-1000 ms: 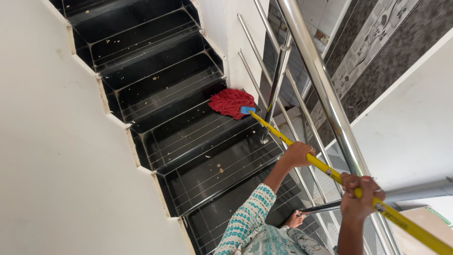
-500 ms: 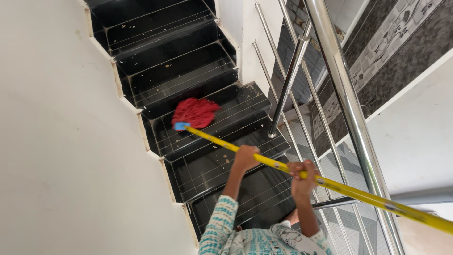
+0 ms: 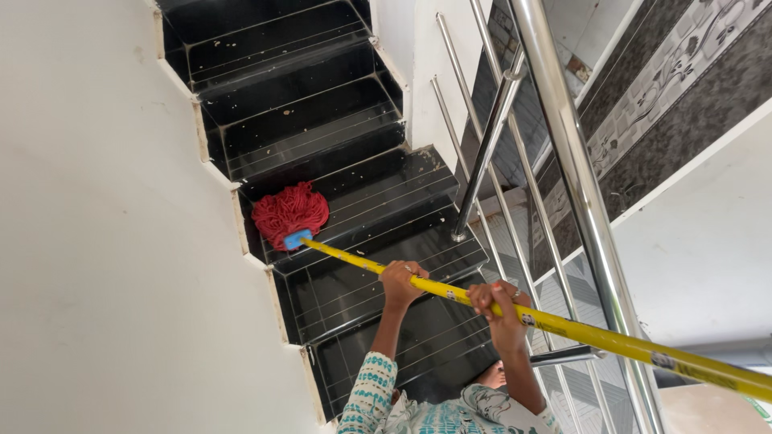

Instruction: The person cleans dark stairs using a red mop on a long yellow handle, pushing the mop head across multiple steps and into corners.

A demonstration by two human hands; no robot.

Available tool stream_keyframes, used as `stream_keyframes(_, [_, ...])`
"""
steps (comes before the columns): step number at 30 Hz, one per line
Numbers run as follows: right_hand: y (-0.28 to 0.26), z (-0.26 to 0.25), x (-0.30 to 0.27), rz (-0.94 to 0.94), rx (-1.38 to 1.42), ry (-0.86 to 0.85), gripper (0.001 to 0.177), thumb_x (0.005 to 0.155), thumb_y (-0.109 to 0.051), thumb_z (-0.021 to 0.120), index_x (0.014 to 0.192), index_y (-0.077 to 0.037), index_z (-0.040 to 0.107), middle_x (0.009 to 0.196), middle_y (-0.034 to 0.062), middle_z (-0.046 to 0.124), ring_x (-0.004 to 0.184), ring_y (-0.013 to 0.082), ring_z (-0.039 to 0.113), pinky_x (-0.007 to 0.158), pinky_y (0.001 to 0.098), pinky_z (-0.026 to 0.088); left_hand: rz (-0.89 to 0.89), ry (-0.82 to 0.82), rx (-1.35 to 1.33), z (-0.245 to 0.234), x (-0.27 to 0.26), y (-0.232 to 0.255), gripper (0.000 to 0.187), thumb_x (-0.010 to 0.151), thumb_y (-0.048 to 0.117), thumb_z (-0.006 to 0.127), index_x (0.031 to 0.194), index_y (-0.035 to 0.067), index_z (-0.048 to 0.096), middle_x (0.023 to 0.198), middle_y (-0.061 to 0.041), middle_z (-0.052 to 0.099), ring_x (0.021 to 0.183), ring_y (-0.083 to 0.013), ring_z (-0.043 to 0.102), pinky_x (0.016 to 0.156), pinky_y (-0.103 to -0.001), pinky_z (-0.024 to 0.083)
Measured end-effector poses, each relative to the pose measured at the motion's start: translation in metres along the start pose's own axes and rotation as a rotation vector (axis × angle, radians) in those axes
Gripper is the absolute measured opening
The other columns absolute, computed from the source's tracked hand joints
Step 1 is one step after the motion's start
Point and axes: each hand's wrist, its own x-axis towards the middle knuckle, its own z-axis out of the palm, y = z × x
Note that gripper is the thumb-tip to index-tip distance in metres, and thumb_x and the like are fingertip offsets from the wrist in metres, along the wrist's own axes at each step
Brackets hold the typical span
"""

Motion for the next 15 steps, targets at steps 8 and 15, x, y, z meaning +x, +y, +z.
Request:
stream_keyframes(8, [-0.028, -0.055, 0.006, -0.200, -0.180, 0.093, 0.034, 0.104, -0.005, 0.048, 0.072, -0.005, 0.060, 0.058, 0.0061, 0.051, 0.054, 0.0154, 0.053, 0.084, 0.0447, 0.059, 0.092, -0.041, -0.216, 0.097, 0.042, 0.030, 0.027, 0.071, 0.009, 0.081, 0.061, 0.014, 0.056, 0.062, -0.001, 0.062, 0.059, -0.0208, 0.064, 0.059, -0.036, 0.047])
stream_keyframes(15, [-0.051, -0.100, -0.003, -0.304, -0.296, 0.439, 0.034, 0.106, -0.004, 0.052, 0.074, -0.004, 0.062, 0.063, 0.0097, 0.056, 0.053, 0.0170, 0.053, 0.075, 0.0435, 0.058, 0.194, -0.353, -0.403, 0.199, 0.048, 0.055, 0.019, 0.070, 0.022, 0.084, 0.069, 0.014, 0.066, 0.068, -0.003, 0.068, 0.065, -0.0233, 0.069, 0.067, -0.037, 0.056])
